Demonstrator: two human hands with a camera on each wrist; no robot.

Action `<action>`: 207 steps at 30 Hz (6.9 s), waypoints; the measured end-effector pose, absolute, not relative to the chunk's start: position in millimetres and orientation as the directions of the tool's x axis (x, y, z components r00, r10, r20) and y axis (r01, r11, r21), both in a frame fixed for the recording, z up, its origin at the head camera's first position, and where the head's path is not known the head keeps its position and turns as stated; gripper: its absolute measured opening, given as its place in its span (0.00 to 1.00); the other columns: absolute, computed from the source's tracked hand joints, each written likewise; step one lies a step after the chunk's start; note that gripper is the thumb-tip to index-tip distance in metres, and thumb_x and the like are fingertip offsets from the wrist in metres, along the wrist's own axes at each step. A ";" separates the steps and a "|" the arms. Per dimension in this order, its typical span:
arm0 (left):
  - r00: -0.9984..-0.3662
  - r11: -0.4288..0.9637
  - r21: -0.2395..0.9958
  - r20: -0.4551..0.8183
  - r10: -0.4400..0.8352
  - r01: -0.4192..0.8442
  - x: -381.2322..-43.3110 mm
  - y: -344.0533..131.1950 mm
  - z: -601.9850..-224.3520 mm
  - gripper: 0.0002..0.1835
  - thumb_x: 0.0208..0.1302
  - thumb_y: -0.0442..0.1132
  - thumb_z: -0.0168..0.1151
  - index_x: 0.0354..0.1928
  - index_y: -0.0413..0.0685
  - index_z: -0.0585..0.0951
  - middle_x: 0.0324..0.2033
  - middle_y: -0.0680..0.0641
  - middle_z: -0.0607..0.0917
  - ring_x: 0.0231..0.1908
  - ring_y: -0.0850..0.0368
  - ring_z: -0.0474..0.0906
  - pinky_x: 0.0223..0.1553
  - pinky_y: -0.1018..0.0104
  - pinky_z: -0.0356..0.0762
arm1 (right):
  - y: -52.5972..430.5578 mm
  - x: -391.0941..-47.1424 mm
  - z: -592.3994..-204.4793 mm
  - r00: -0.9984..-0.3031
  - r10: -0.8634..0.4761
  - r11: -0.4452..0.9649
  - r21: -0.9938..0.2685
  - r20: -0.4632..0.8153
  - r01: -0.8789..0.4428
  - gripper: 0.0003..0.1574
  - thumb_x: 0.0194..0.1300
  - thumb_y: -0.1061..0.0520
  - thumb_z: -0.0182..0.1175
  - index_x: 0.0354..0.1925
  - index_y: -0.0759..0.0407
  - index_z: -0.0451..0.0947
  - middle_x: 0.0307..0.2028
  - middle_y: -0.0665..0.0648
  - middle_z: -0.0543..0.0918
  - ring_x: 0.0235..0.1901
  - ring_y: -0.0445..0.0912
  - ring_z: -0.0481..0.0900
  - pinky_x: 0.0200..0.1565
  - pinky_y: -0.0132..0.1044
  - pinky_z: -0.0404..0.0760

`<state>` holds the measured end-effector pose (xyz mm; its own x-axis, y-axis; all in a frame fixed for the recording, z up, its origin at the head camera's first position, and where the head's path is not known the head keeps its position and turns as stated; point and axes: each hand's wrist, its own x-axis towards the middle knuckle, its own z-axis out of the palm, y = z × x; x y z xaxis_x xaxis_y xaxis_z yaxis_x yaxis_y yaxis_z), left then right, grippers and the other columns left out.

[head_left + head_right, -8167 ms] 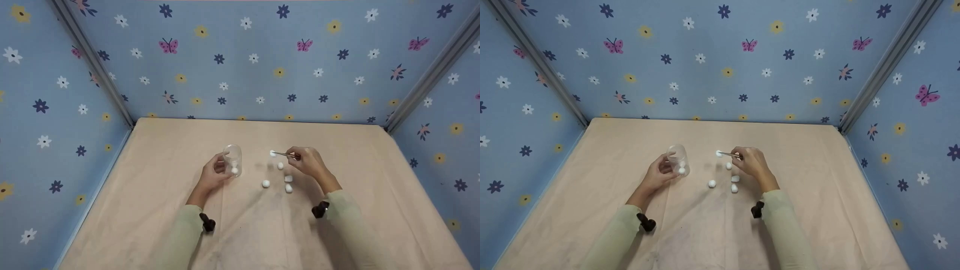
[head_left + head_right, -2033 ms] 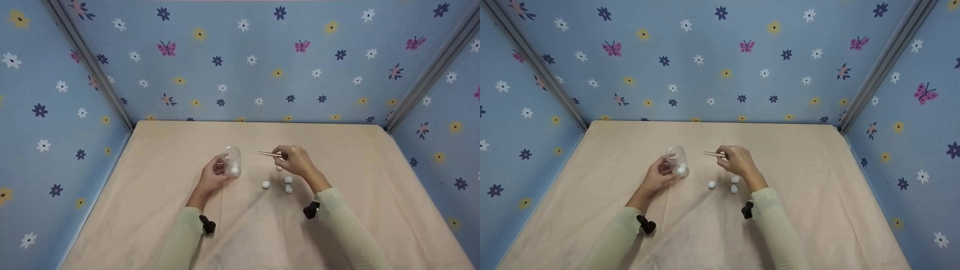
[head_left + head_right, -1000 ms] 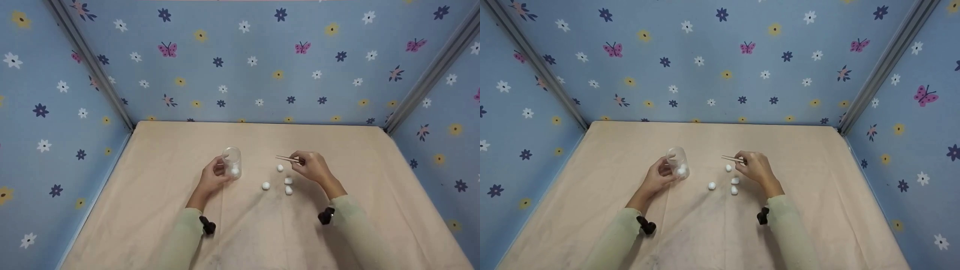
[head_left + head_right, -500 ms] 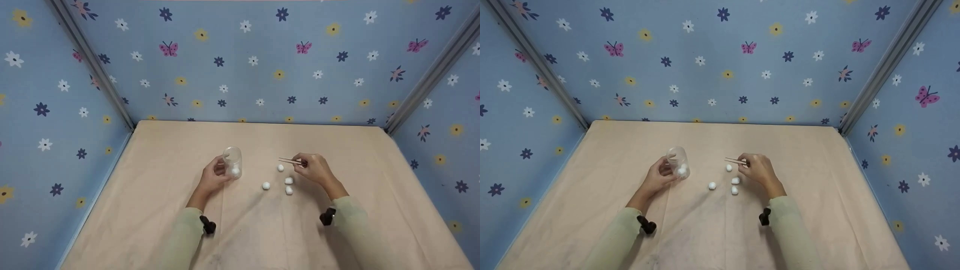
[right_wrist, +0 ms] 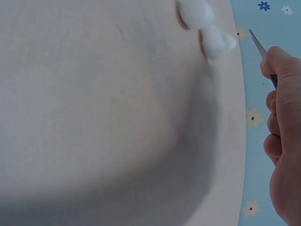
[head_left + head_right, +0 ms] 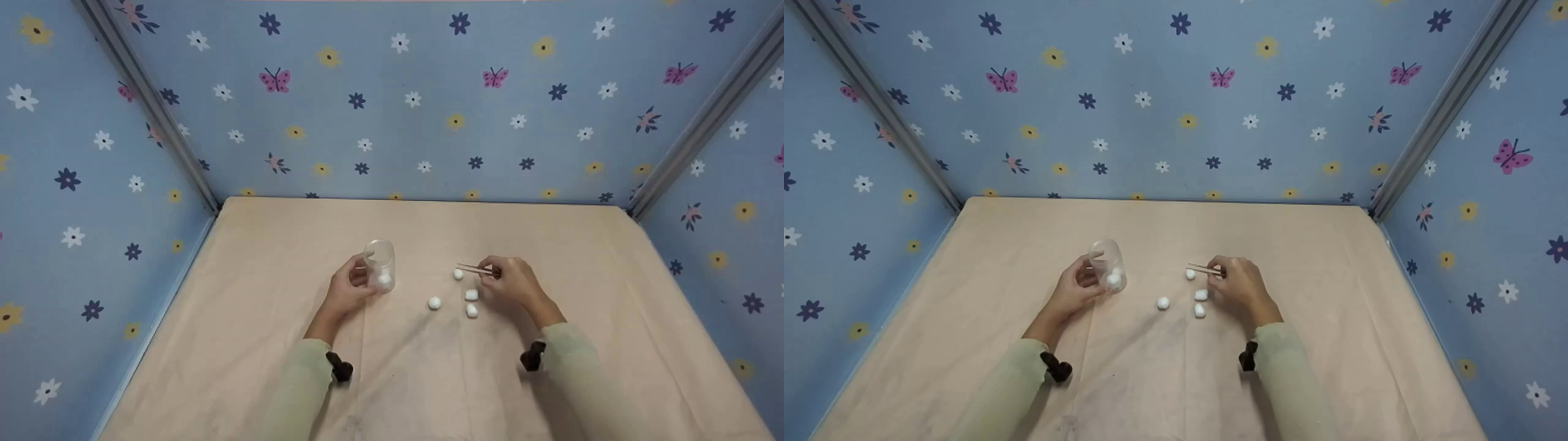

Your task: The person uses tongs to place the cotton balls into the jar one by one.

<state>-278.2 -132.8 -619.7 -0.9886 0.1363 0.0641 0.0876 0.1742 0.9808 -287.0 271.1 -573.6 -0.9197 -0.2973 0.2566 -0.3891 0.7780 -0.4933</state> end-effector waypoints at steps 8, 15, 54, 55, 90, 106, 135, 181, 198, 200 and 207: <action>-0.989 0.179 0.980 0.059 0.133 0.082 -278.7 -132.9 -621.6 0.43 0.64 0.24 0.78 0.80 0.48 0.76 0.69 0.35 0.82 0.71 0.34 0.84 0.76 0.42 0.84 | 269.6 -284.5 -579.9 -0.937 -0.280 0.792 -0.502 0.208 -0.348 0.09 0.70 0.59 0.74 0.48 0.56 0.93 0.29 0.57 0.89 0.29 0.44 0.73 0.37 0.41 0.73; -0.989 0.167 0.983 0.052 0.138 0.075 -279.4 -132.5 -620.9 0.43 0.64 0.23 0.78 0.80 0.48 0.75 0.68 0.35 0.81 0.71 0.34 0.84 0.75 0.42 0.85 | 269.7 -281.7 -583.4 -0.939 -0.285 0.793 -0.503 0.191 -0.343 0.08 0.73 0.57 0.73 0.48 0.55 0.93 0.29 0.57 0.88 0.27 0.44 0.70 0.36 0.41 0.70; -0.990 0.167 0.984 0.042 0.134 0.064 -277.5 -133.4 -618.8 0.44 0.64 0.23 0.79 0.81 0.47 0.75 0.70 0.33 0.81 0.71 0.33 0.84 0.76 0.42 0.84 | 271.5 -278.4 -591.4 -0.953 -0.224 0.762 -0.573 0.206 -0.303 0.05 0.73 0.58 0.73 0.46 0.55 0.93 0.28 0.55 0.86 0.30 0.46 0.71 0.39 0.40 0.71; -0.990 0.169 0.983 0.047 0.131 0.069 -277.5 -133.2 -618.9 0.44 0.63 0.23 0.79 0.81 0.46 0.75 0.70 0.33 0.81 0.70 0.33 0.84 0.76 0.42 0.85 | 271.9 -278.6 -590.9 -0.952 -0.222 0.762 -0.572 0.210 -0.304 0.05 0.73 0.58 0.73 0.46 0.55 0.93 0.29 0.55 0.86 0.30 0.45 0.71 0.39 0.40 0.71; -0.991 0.179 0.982 0.040 0.124 0.062 -278.1 -132.0 -620.3 0.42 0.65 0.25 0.78 0.80 0.50 0.76 0.68 0.35 0.82 0.70 0.34 0.85 0.75 0.39 0.84 | 272.8 -280.1 -590.6 -0.954 -0.270 0.791 -0.534 0.132 -0.298 0.06 0.74 0.58 0.71 0.47 0.54 0.92 0.29 0.54 0.88 0.28 0.43 0.70 0.36 0.38 0.69; -0.993 0.200 0.978 0.030 0.112 0.052 -278.1 -131.6 -619.8 0.43 0.64 0.25 0.79 0.80 0.51 0.76 0.68 0.37 0.82 0.69 0.37 0.85 0.74 0.44 0.86 | 273.9 -278.4 -587.9 -0.950 -0.263 0.772 -0.555 0.165 -0.310 0.06 0.74 0.58 0.71 0.47 0.54 0.93 0.30 0.54 0.86 0.30 0.46 0.71 0.39 0.41 0.72; -0.987 0.154 0.984 0.064 0.144 0.086 -277.0 -132.2 -621.4 0.43 0.64 0.23 0.78 0.80 0.46 0.75 0.68 0.35 0.82 0.69 0.34 0.85 0.74 0.43 0.86 | 271.7 -292.1 -549.6 -0.864 -0.315 0.736 -0.474 0.392 -0.484 0.06 0.70 0.65 0.72 0.44 0.59 0.92 0.25 0.58 0.89 0.24 0.39 0.68 0.32 0.33 0.67; -0.992 0.196 0.979 0.035 0.121 0.059 -278.6 -132.5 -619.3 0.43 0.64 0.25 0.80 0.80 0.49 0.76 0.69 0.35 0.82 0.69 0.35 0.86 0.75 0.42 0.85 | 223.4 -303.3 -517.6 -0.836 -0.376 0.687 -0.486 0.399 -0.540 0.07 0.72 0.62 0.70 0.46 0.58 0.92 0.26 0.59 0.88 0.24 0.40 0.68 0.31 0.33 0.65; -0.990 0.192 0.979 0.046 0.130 0.070 -278.3 -132.7 -620.0 0.43 0.65 0.25 0.80 0.81 0.50 0.75 0.69 0.34 0.82 0.70 0.34 0.86 0.75 0.40 0.85 | 195.0 -306.0 -510.3 -0.812 -0.412 0.667 -0.471 0.413 -0.577 0.07 0.74 0.61 0.69 0.47 0.59 0.92 0.27 0.61 0.89 0.24 0.40 0.68 0.30 0.33 0.66; -0.991 0.198 0.978 0.043 0.128 0.068 -278.2 -132.7 -619.7 0.43 0.65 0.26 0.80 0.81 0.50 0.75 0.70 0.34 0.82 0.70 0.34 0.85 0.75 0.40 0.84 | 191.6 -306.4 -510.7 -0.805 -0.416 0.662 -0.466 0.423 -0.587 0.07 0.74 0.60 0.70 0.47 0.59 0.92 0.28 0.60 0.90 0.24 0.40 0.69 0.31 0.33 0.67; -0.991 0.206 0.976 0.042 0.123 0.067 -278.7 -132.6 -620.1 0.43 0.65 0.26 0.80 0.81 0.50 0.75 0.70 0.35 0.82 0.70 0.35 0.85 0.75 0.41 0.84 | 180.6 -306.3 -507.8 -0.787 -0.433 0.645 -0.459 0.439 -0.611 0.07 0.72 0.60 0.70 0.46 0.58 0.93 0.27 0.60 0.89 0.24 0.40 0.69 0.31 0.33 0.67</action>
<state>-278.7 -132.6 -620.1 -0.9915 0.1234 0.0419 0.0669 0.2063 0.9762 -306.3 180.6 -507.8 -0.7874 -0.4329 0.4389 -0.6107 0.6451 -0.4593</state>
